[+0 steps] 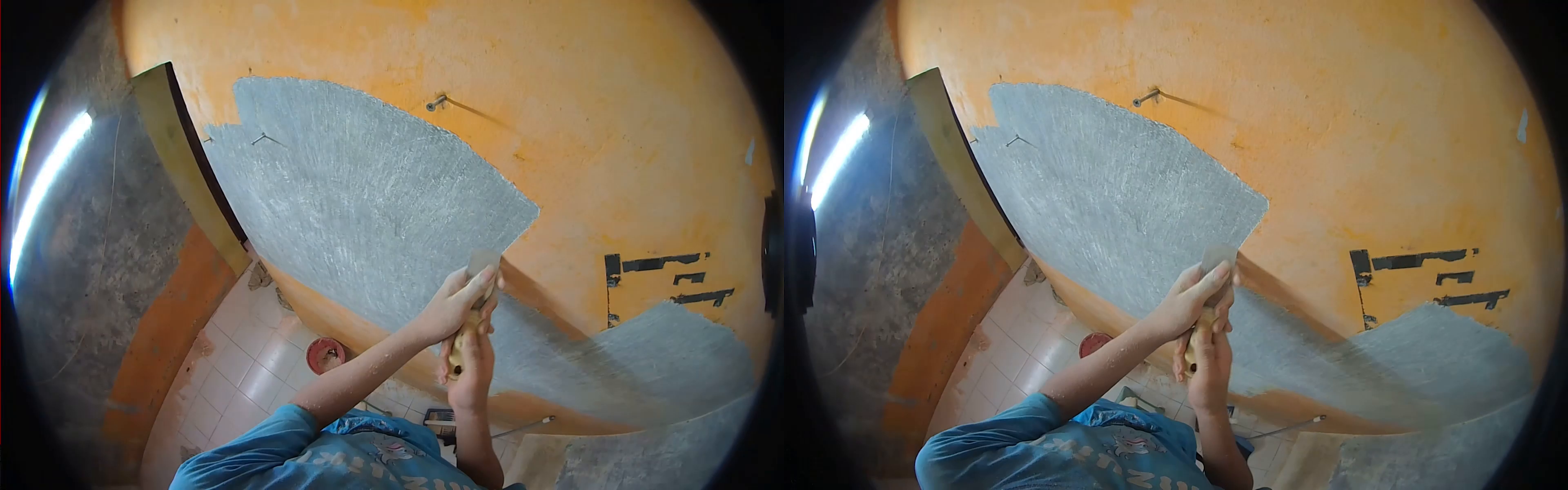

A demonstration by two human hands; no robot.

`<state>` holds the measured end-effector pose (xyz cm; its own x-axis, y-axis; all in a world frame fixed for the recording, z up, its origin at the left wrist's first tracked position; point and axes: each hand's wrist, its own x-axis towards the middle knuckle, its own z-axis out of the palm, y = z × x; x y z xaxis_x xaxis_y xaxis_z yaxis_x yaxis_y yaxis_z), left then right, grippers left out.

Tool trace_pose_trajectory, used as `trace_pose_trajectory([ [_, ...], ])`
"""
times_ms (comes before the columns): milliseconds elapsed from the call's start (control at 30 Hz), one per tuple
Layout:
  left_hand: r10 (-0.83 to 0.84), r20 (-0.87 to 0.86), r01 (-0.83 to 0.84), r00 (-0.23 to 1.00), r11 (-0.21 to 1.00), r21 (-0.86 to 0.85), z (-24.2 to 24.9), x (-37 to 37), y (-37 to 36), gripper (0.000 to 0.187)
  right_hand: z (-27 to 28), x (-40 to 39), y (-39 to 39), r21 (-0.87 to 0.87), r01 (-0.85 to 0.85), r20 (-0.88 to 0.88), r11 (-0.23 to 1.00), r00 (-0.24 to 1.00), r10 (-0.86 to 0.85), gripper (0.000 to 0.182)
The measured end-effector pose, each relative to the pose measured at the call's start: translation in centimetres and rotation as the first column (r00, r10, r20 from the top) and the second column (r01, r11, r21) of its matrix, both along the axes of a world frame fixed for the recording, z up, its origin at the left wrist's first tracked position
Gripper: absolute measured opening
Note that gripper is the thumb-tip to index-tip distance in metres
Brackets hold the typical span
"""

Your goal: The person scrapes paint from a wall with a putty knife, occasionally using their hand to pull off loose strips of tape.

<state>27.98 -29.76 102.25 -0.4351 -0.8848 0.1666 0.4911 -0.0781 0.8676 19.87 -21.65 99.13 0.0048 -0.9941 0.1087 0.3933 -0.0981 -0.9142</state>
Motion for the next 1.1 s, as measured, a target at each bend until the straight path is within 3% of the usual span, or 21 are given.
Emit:
trace_pose_trajectory([
  [133, 0.036, -0.039, -0.038, 0.999, 0.998, -0.053, 3.2, -1.0, -0.3, 0.037, 0.6, -2.1, -1.2, -0.098, -0.12, -0.054, 0.988, 0.992, 0.115, 0.032],
  [233, 0.073, -0.009, -0.073, 0.997, 0.995, -0.066, 3.0, -1.7, -0.4, 0.037, 1.4, -2.0, -1.5, -0.106, -0.048, -0.179, 0.993, 0.983, 0.028, 0.036],
  [633, 0.009, -0.061, -0.013, 0.998, 0.997, -0.07, 8.6, -0.9, -0.8, 0.036, 5.8, -0.5, -1.3, -0.09, -0.017, -0.067, 0.996, 0.998, 0.011, 0.038],
  [933, 0.008, -0.018, -0.009, 1.0, 0.998, -0.058, 8.2, 0.0, -0.9, 0.035, 6.6, 0.4, -0.9, -0.072, -0.051, -0.017, 0.996, 0.999, 0.05, 0.038],
  [1100, -0.041, -0.079, 0.04, 0.996, 0.999, -0.009, 8.5, 0.0, -0.9, 0.034, 8.3, 0.5, -0.2, -0.021, -0.046, -0.035, 0.999, 0.998, 0.045, 0.035],
])
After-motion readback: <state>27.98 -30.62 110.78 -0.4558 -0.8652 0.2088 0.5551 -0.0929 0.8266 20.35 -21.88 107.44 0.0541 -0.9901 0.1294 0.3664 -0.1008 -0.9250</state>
